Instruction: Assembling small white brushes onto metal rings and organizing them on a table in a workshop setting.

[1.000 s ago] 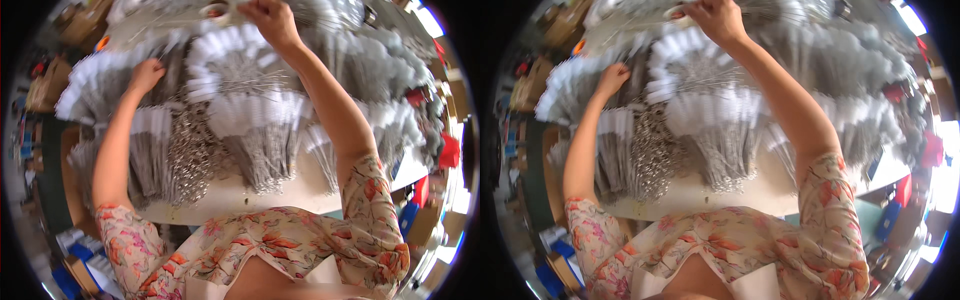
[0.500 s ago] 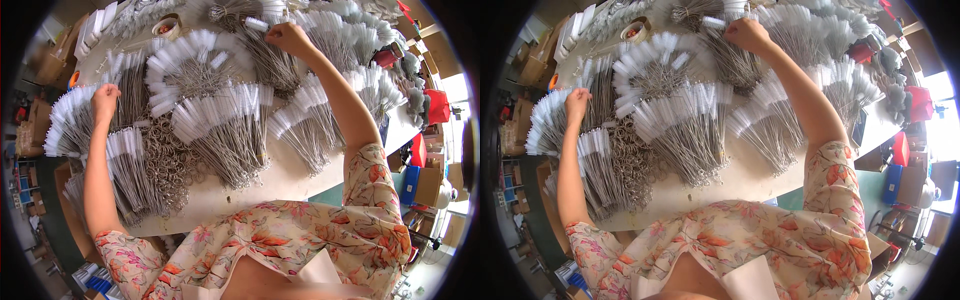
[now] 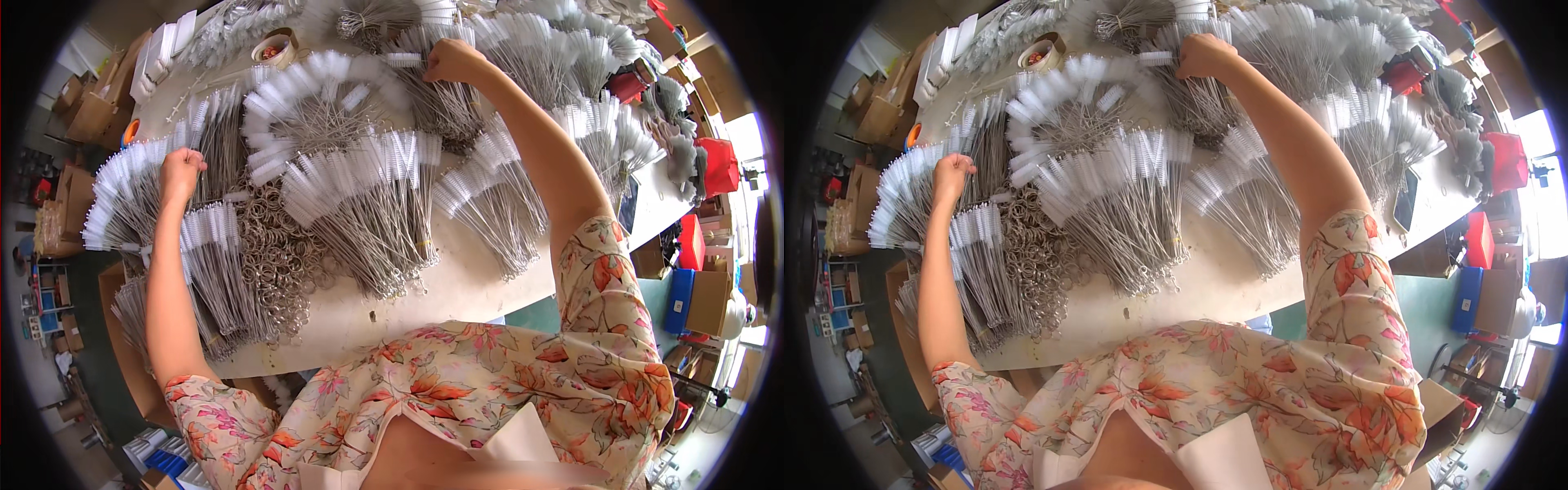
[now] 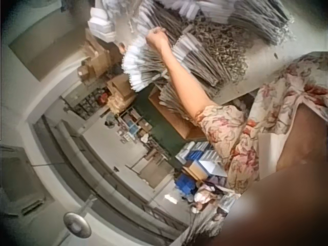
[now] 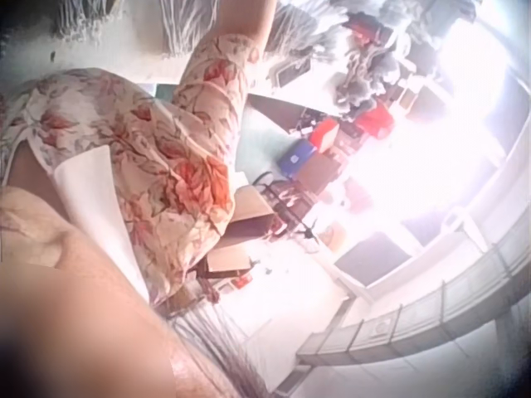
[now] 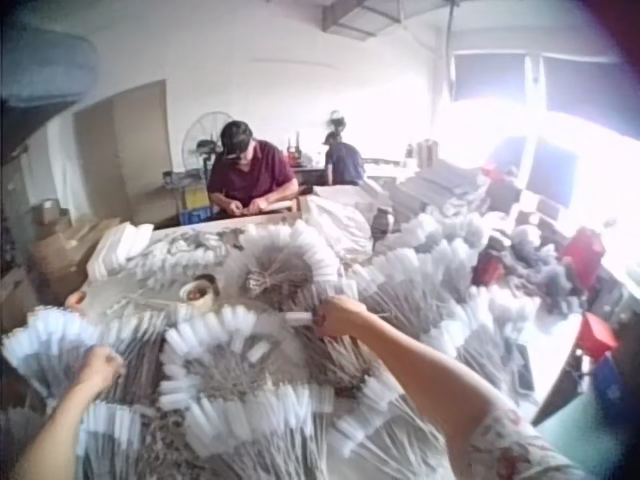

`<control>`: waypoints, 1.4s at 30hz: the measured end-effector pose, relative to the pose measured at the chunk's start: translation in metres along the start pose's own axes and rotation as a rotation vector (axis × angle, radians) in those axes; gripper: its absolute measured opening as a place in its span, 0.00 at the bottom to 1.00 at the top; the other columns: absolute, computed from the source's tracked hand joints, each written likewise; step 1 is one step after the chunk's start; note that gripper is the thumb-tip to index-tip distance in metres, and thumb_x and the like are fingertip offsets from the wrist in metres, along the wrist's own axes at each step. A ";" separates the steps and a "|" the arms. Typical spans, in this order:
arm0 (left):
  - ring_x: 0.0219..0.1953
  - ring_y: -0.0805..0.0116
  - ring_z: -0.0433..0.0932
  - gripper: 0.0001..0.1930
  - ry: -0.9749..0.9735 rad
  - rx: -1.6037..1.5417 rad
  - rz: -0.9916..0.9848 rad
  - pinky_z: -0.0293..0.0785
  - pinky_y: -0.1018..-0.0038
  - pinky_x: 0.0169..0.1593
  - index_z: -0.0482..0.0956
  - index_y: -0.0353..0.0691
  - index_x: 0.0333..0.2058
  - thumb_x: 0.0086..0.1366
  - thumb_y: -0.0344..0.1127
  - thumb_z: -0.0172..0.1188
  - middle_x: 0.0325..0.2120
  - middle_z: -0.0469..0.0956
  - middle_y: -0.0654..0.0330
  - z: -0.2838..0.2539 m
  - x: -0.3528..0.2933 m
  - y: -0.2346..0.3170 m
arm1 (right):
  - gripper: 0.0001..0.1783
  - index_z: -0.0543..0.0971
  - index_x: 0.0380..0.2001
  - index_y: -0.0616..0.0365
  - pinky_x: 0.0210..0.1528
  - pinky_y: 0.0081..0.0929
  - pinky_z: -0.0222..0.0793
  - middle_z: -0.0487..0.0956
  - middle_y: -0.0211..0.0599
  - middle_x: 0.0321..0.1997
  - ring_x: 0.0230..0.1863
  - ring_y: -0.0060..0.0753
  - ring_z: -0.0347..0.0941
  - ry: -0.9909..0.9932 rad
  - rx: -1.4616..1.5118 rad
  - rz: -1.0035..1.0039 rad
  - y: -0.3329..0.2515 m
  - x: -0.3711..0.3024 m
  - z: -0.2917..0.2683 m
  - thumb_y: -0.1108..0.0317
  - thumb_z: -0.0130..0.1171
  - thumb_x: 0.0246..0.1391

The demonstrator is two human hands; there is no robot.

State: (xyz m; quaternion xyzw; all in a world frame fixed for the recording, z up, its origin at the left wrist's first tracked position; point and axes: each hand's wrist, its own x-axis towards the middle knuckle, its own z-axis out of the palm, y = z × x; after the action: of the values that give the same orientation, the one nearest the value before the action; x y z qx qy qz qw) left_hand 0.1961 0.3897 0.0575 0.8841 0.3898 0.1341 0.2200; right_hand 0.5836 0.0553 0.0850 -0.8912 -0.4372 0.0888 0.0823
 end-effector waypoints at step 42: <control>0.18 0.82 0.71 0.11 0.015 -0.988 0.392 0.67 0.84 0.21 0.73 0.34 0.43 0.62 0.24 0.51 0.23 0.75 0.62 0.028 -0.222 0.245 | 0.13 0.71 0.41 0.62 0.49 0.34 0.68 0.72 0.37 0.43 0.46 0.28 0.68 -0.103 1.597 -0.510 -0.130 -0.193 -0.036 0.64 0.48 0.58</control>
State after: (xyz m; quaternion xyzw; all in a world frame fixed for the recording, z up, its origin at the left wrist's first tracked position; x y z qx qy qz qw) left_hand 0.2153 0.0690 0.1391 0.7304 0.1091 0.3468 0.5782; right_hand 0.3764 -0.0225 0.1659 -0.4338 -0.4344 0.3909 0.6858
